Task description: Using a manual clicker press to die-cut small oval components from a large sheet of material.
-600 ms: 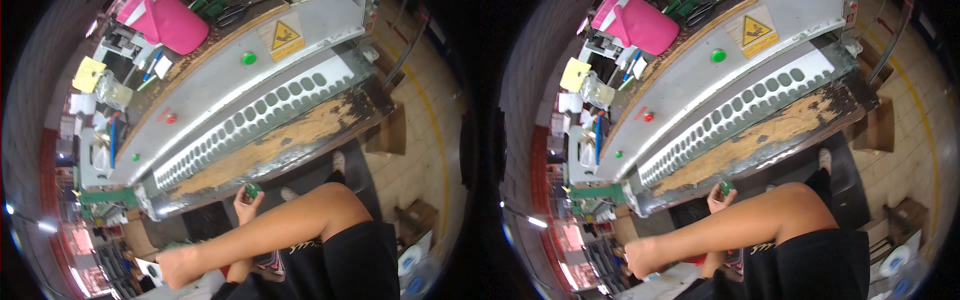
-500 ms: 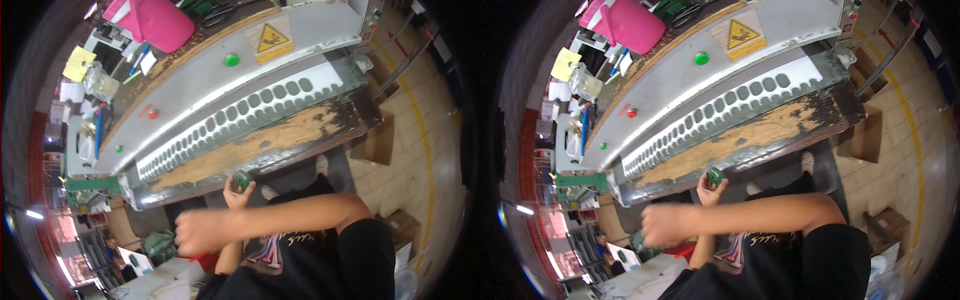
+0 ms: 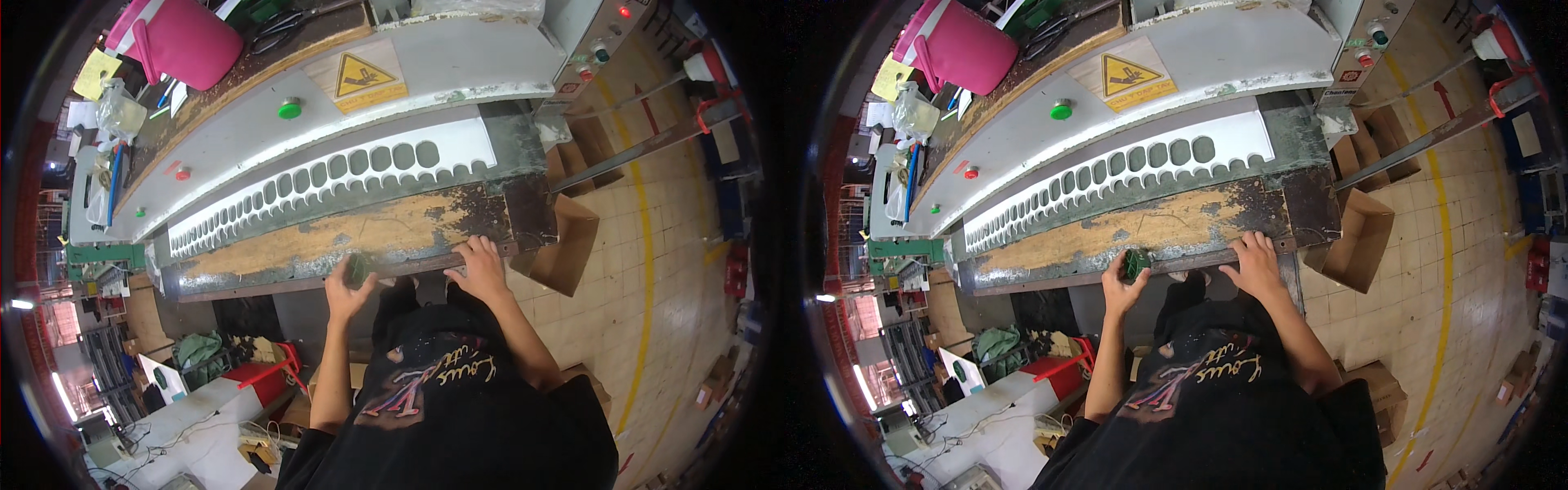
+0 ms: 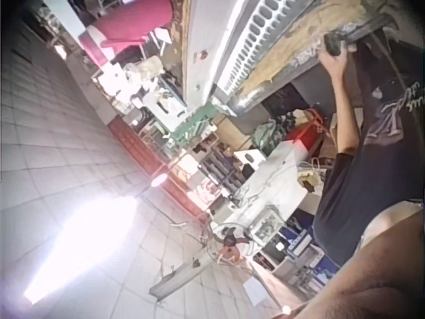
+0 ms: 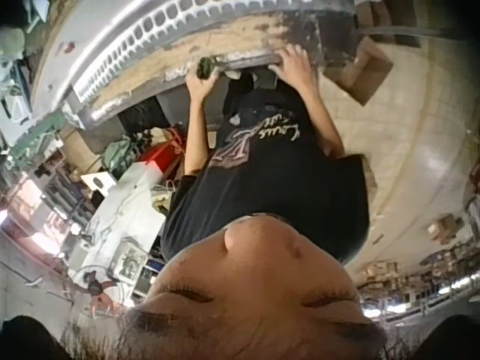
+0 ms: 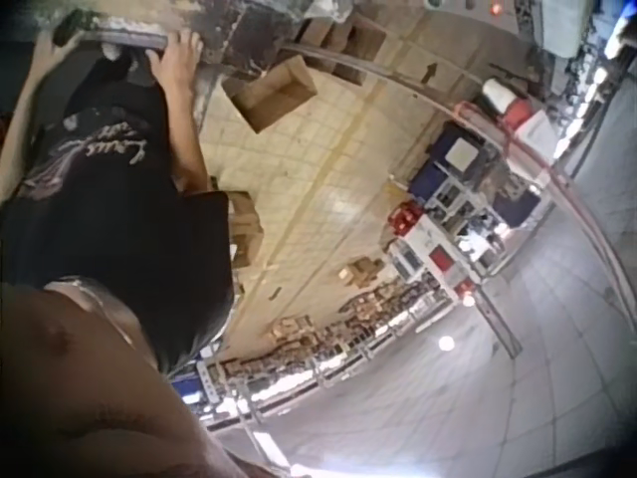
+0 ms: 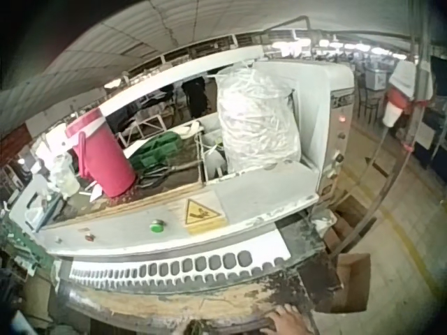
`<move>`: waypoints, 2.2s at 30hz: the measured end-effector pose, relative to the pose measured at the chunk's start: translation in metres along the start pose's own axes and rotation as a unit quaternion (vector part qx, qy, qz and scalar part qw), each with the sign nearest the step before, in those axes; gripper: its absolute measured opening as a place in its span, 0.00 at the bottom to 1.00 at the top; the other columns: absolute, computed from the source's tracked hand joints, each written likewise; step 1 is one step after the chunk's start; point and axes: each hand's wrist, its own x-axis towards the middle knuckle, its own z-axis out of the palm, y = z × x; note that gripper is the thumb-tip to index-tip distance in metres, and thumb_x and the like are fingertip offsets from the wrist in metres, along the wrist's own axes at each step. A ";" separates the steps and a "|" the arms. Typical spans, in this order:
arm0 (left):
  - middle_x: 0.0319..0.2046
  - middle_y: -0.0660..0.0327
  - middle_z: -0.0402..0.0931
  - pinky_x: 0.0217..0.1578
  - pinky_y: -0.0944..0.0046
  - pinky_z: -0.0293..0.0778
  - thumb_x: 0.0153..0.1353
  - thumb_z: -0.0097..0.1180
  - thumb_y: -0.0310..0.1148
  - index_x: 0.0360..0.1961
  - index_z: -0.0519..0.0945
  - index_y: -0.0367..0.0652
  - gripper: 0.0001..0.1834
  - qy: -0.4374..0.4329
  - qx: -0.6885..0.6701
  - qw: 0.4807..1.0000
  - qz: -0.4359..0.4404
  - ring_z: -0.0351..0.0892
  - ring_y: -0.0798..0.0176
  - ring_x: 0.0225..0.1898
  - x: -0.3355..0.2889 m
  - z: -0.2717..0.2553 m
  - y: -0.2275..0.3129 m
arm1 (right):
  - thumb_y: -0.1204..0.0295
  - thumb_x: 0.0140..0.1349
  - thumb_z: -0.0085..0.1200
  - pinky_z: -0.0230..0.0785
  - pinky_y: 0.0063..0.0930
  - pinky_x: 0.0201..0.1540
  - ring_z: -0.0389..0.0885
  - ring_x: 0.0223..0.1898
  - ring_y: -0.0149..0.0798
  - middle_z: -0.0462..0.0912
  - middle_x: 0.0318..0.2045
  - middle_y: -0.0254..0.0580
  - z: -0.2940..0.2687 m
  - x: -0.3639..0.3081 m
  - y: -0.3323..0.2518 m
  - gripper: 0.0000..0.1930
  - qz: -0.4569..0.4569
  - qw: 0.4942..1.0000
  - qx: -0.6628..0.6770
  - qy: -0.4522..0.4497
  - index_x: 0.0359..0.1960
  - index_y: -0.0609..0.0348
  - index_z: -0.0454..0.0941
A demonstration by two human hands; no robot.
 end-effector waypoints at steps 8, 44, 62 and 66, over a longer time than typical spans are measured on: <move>0.47 0.45 0.86 0.53 0.55 0.81 0.50 0.79 0.38 0.63 0.76 0.32 0.41 -0.054 0.050 0.997 0.008 0.88 0.49 0.50 0.005 0.004 0.034 | 0.61 0.51 0.77 0.71 0.42 0.54 0.79 0.48 0.50 0.81 0.40 0.43 -0.019 0.002 0.024 0.20 0.010 0.983 0.152 -0.101 0.42 0.57 0.85; 0.67 0.52 0.75 0.74 0.38 0.49 0.55 0.70 0.41 0.71 0.71 0.38 0.43 -0.060 0.001 0.985 0.164 0.71 0.46 0.69 0.050 0.177 0.083 | 0.64 0.51 0.76 0.42 0.63 0.78 0.73 0.70 0.50 0.79 0.65 0.45 -0.011 0.108 0.092 0.40 -0.083 0.990 0.109 0.038 0.68 0.57 0.73; 0.53 0.48 0.83 0.60 0.50 0.74 0.63 0.68 0.33 0.62 0.78 0.36 0.27 0.023 -0.104 0.989 0.103 0.82 0.51 0.56 0.103 0.126 0.083 | 0.66 0.54 0.75 0.62 0.53 0.69 0.79 0.60 0.51 0.82 0.55 0.49 -0.019 0.083 0.052 0.32 -0.079 0.977 0.113 0.163 0.61 0.57 0.77; 0.43 0.58 0.85 0.46 0.66 0.80 0.68 0.65 0.26 0.61 0.78 0.37 0.22 0.184 -0.236 0.952 0.071 0.84 0.68 0.43 0.181 0.055 0.095 | 0.65 0.56 0.74 0.73 0.40 0.53 0.85 0.46 0.46 0.87 0.39 0.41 -0.032 0.069 0.030 0.18 -0.064 0.983 0.173 -0.019 0.47 0.52 0.84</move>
